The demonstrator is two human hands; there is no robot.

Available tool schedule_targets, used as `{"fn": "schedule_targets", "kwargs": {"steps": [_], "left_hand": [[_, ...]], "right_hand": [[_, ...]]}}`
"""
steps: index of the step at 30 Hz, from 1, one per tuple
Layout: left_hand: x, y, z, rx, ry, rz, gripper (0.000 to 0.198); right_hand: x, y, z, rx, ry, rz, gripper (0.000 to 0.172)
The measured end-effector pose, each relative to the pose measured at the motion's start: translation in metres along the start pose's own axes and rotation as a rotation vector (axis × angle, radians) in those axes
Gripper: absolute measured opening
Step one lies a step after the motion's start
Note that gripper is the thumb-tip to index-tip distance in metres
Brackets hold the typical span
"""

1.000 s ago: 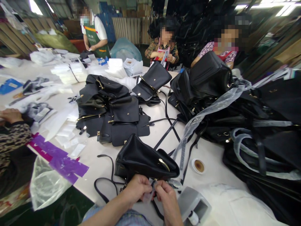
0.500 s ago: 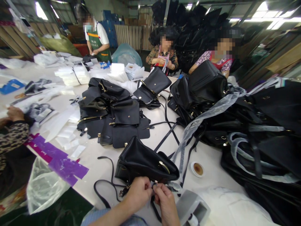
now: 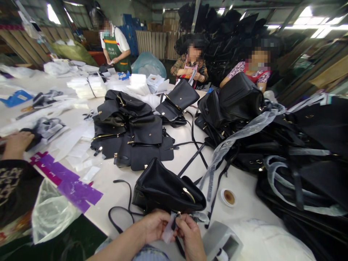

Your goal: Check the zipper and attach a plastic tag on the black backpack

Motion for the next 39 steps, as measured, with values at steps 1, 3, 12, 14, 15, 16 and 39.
{"fn": "schedule_targets", "kwargs": {"steps": [1,3,12,14,15,16,39], "left_hand": [[0.001,0.002,0.0,0.012,0.006,-0.025,0.017],[0.002,0.005,0.0,0.025,0.004,-0.07,0.025],[-0.001,0.002,-0.004,0.126,-0.05,-0.142,0.048],[-0.003,0.0,-0.006,0.149,-0.07,-0.152,0.048],[-0.004,-0.001,-0.006,0.157,-0.077,-0.154,0.048],[-0.004,-0.001,-0.007,0.163,-0.082,-0.154,0.047],[0.001,0.015,-0.006,-0.026,-0.12,-0.099,0.037]], "right_hand": [[0.0,-0.001,0.001,0.005,0.004,-0.003,0.03],[0.0,-0.002,0.002,0.008,0.013,-0.012,0.031],[-0.006,0.01,0.004,-0.036,0.091,-0.028,0.033],[-0.007,0.013,0.003,-0.039,0.11,-0.019,0.038],[-0.007,0.014,0.003,-0.048,0.109,-0.013,0.041],[-0.006,0.014,0.003,-0.066,0.1,-0.008,0.043],[0.0,-0.003,0.016,-0.485,-0.012,0.081,0.031]]}}
Point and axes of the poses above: each hand's wrist, its own x-axis towards the middle knuckle, its own z-axis out of the back of the hand, y = z × x, the point moved 1 cm from there along x, towards the middle knuckle, and after that the axes turned 13 degrees about y, right-handed, at the moved point
